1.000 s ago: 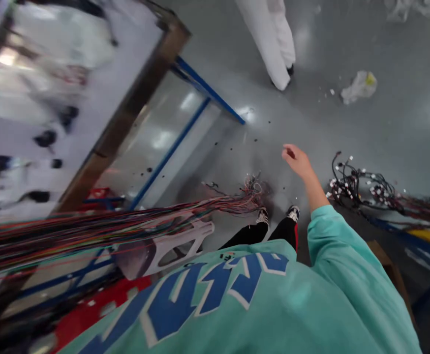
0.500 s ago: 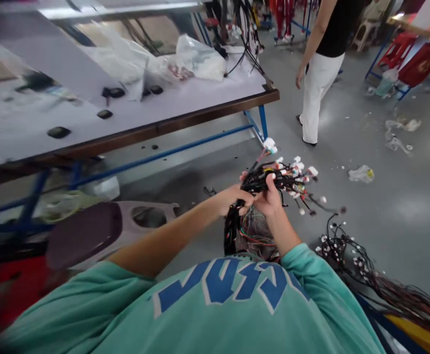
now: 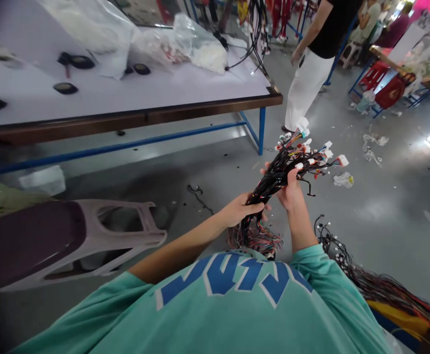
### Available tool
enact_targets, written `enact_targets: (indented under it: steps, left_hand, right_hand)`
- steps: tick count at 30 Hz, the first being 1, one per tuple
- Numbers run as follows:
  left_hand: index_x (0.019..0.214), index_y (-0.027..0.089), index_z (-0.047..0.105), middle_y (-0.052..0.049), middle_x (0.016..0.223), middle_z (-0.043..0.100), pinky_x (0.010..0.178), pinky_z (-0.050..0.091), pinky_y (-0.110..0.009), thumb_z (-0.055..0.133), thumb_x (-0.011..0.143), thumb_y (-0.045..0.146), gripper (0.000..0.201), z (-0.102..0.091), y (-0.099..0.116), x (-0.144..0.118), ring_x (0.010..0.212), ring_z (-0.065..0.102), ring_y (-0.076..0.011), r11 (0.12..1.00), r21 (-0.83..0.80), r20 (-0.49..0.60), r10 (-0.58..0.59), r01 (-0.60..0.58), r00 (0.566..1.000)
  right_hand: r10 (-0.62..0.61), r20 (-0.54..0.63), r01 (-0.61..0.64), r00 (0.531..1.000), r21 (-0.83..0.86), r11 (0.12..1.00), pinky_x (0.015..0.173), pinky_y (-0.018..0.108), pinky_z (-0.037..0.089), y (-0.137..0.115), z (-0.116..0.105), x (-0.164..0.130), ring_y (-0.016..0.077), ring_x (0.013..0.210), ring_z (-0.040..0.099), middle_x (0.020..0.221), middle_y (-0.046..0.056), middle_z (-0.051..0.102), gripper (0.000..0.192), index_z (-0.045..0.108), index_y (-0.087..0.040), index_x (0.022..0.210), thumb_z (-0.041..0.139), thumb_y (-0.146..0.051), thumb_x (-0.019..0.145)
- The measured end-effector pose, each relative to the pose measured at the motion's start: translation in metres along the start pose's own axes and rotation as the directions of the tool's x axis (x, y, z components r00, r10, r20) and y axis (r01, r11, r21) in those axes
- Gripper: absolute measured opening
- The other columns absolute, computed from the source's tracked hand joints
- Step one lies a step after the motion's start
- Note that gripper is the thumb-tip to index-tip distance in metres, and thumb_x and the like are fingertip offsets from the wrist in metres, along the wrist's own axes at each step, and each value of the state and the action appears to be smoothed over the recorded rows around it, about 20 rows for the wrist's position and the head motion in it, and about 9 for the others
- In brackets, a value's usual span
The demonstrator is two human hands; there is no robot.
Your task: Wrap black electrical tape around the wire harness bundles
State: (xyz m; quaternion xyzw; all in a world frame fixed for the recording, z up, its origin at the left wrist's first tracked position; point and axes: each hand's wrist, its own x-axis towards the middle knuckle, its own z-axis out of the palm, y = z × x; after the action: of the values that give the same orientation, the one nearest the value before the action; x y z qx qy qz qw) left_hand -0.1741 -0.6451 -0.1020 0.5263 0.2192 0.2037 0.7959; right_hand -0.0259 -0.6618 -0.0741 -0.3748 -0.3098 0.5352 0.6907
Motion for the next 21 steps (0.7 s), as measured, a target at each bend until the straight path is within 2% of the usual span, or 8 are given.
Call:
enact_targets:
  steps: [3,6,9,11,13,17,19,21]
  left_hand:
    - [0.09,0.013,0.051,-0.005,0.076,0.065,0.068,0.05,-0.03,0.078,0.052,0.051,0.06,-0.008,0.005,-0.009,0.065,0.064,-0.016,0.992,-0.125,0.059,0.01,-0.003,0.998]
    - [0.092,0.013,0.05,-0.006,0.073,0.066,0.069,0.051,-0.031,0.077,0.054,0.052,0.061,-0.018,0.011,-0.016,0.068,0.065,-0.0177,0.98,-0.198,0.116,0.013,0.011,0.993]
    - [0.091,0.014,0.049,-0.005,0.067,0.066,0.051,0.047,-0.024,0.073,0.056,0.058,0.061,-0.03,0.016,-0.021,0.053,0.061,-0.0145,0.987,-0.151,0.157,-0.039,0.063,0.987]
    - [0.091,0.015,0.048,-0.004,0.061,0.065,0.04,0.039,-0.019,0.068,0.057,0.064,0.063,-0.037,0.02,-0.022,0.042,0.055,-0.0118,0.99,-0.108,0.174,-0.076,0.095,0.982]
    - [0.09,0.014,0.048,-0.003,0.055,0.063,0.035,0.032,-0.018,0.062,0.06,0.068,0.064,-0.04,0.025,-0.023,0.035,0.049,-0.0097,0.991,-0.077,0.176,-0.092,0.107,0.98]
    - [0.089,0.014,0.049,0.002,0.052,0.056,0.036,0.03,-0.018,0.07,0.056,0.056,0.058,-0.031,0.028,-0.031,0.035,0.044,-0.0073,0.998,-0.055,0.081,-0.013,0.017,0.997]
    - [0.091,0.015,0.049,0.005,0.056,0.055,0.043,0.036,-0.019,0.074,0.053,0.039,0.052,-0.022,0.019,-0.038,0.042,0.048,-0.0076,0.998,-0.025,-0.016,0.066,-0.066,0.998]
    - [0.087,0.015,0.05,0.005,0.06,0.054,0.051,0.04,-0.02,0.07,0.054,0.026,0.04,-0.015,0.0,-0.042,0.05,0.05,-0.0075,0.99,0.071,-0.083,0.128,-0.123,0.988]
  right_hand:
    - [0.049,0.075,-0.043,0.996,-0.079,0.996,0.073,0.032,0.055,0.001,0.018,0.002,0.0218,0.104,0.06,0.097,0.004,0.068,0.05,0.063,-0.023,0.09,0.058,-0.067,0.066]
    - [0.086,0.141,-0.072,0.986,-0.097,0.993,0.058,0.024,0.054,0.01,0.032,0.001,0.0212,0.097,0.063,0.095,0.004,0.069,0.052,0.064,-0.023,0.09,0.068,-0.063,0.057]
    - [0.126,0.163,-0.112,0.979,-0.093,0.989,0.033,0.014,0.036,0.02,0.043,0.0,0.0195,0.087,0.065,0.088,0.004,0.07,0.056,0.064,-0.022,0.089,0.073,-0.061,0.049]
    - [0.143,0.185,-0.128,0.972,-0.089,0.988,0.027,0.012,0.022,0.026,0.048,0.0,0.0185,0.081,0.066,0.084,0.003,0.07,0.056,0.063,-0.022,0.089,0.076,-0.057,0.048]
    - [0.148,0.2,-0.138,0.968,-0.062,0.988,0.026,0.012,0.017,0.03,0.051,0.0,0.0168,0.076,0.066,0.079,0.0,0.069,0.054,0.061,-0.024,0.091,0.079,-0.05,0.047]
    - [0.129,0.154,-0.137,0.98,0.045,0.99,0.03,0.013,0.03,0.029,0.056,0.002,0.011,0.063,0.063,0.068,-0.007,0.064,0.043,0.058,-0.025,0.084,0.08,-0.038,0.05]
    - [0.055,0.107,-0.064,0.993,0.084,0.994,0.044,0.017,0.047,0.019,0.062,0.004,0.0081,0.06,0.06,0.064,-0.009,0.061,0.033,0.057,-0.024,0.082,0.077,-0.032,0.057]
    - [-0.048,0.072,0.041,0.996,0.105,0.994,0.062,0.021,0.055,-0.002,0.073,0.006,0.006,0.057,0.057,0.059,-0.01,0.056,0.023,0.056,-0.023,0.081,0.072,-0.026,0.065]
